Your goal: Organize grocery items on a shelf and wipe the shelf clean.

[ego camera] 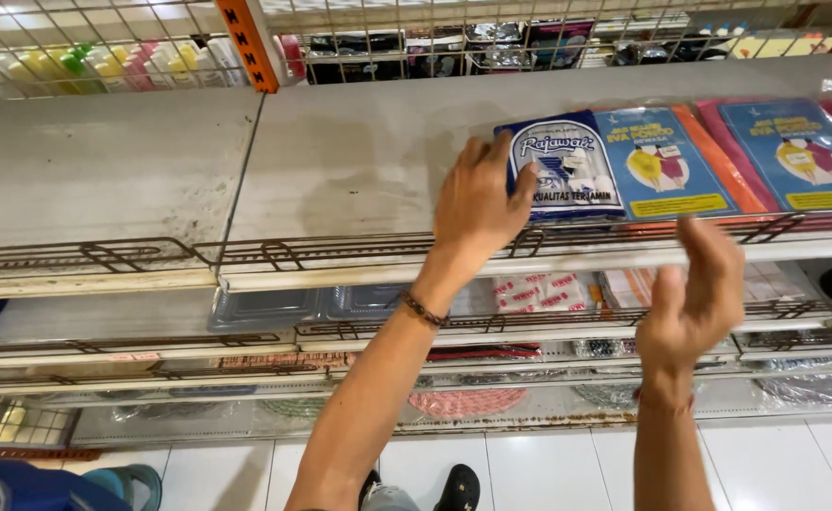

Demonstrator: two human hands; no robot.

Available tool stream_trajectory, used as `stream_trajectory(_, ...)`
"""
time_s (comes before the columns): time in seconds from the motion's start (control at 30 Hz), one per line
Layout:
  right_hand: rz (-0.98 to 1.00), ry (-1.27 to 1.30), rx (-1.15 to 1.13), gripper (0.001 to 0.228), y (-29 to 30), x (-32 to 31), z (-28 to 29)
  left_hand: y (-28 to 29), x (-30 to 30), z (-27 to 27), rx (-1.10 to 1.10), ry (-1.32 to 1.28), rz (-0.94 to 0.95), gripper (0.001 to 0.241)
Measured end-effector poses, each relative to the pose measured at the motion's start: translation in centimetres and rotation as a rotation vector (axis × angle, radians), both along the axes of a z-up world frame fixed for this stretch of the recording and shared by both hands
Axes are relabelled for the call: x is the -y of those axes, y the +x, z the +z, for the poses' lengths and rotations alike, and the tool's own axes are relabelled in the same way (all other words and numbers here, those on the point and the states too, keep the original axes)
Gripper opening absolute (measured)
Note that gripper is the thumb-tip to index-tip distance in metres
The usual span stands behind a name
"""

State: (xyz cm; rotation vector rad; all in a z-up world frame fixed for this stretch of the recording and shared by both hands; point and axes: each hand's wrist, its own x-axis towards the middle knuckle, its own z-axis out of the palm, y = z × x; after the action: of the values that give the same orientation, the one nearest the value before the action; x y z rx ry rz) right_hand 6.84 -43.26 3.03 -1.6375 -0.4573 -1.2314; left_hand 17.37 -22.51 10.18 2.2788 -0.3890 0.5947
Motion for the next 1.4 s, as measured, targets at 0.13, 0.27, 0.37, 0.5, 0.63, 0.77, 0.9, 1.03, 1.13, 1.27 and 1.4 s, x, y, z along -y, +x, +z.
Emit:
stream_trajectory(0.13,-0.005,0.170,-0.104,0.032,-4.6,-2.3,-6.9,-2.7,-0.9,-1.8,0.448,-0.109,-0.087,0.038)
stream_trajectory(0.27,0.033,0.271,-0.497,0.025,-9.2,-4.7,-15.2,-8.1,-3.2,-4.7,0.712,-0.207,-0.266,0.031)
stream_trajectory(0.37,0.101,0.336,-0.698,0.023,-12.8,-6.7,-22.0,-12.8,-5.8,-9.3,0.664,-0.250,-0.288,0.035)
stream_trajectory(0.5,0.269,0.414,-0.871,0.021,-16.2,-9.8,-27.2,-18.3,-10.6,-17.8,0.189,-0.325,-0.215,0.029)
stream_trajectory(0.63,0.373,0.329,-0.969,0.022,-16.8,-13.8,-27.1,-24.2,-16.1,-24.1,-0.174,-0.359,-0.152,0.027)
stream_trajectory(0.77,0.522,0.155,-1.014,0.019,-16.3,-19.9,-24.8,-30.1,-21.4,-25.9,-0.343,-0.414,-0.041,0.026)
stream_trajectory(0.9,0.638,0.008,-0.990,0.019,-17.0,-27.2,-22.5,-34.7,-26.9,-26.4,-0.371,-0.432,0.044,0.027)
stream_trajectory(1.03,0.725,-0.058,-1.074,0.019,-19.3,-34.3,-21.7,-38.5,-32.4,-26.0,-0.370,-0.463,0.174,0.026)
stream_trajectory(1.13,0.854,-0.059,-1.090,0.020,-21.2,-38.8,-22.2,-41.3,-36.3,-25.1,-0.505,-0.600,0.314,0.025)
stream_trajectory(1.27,0.980,-0.109,-1.146,0.020,-23.3,-43.8,-22.1,-44.9,-40.8,-26.7,-0.287,-0.520,0.401,0.025)
stream_trajectory(1.4,1.101,-0.252,-1.119,0.019,-23.9,-47.0,-23.2,-47.7,-44.2,-27.8,-0.292,-0.526,0.533,0.022)
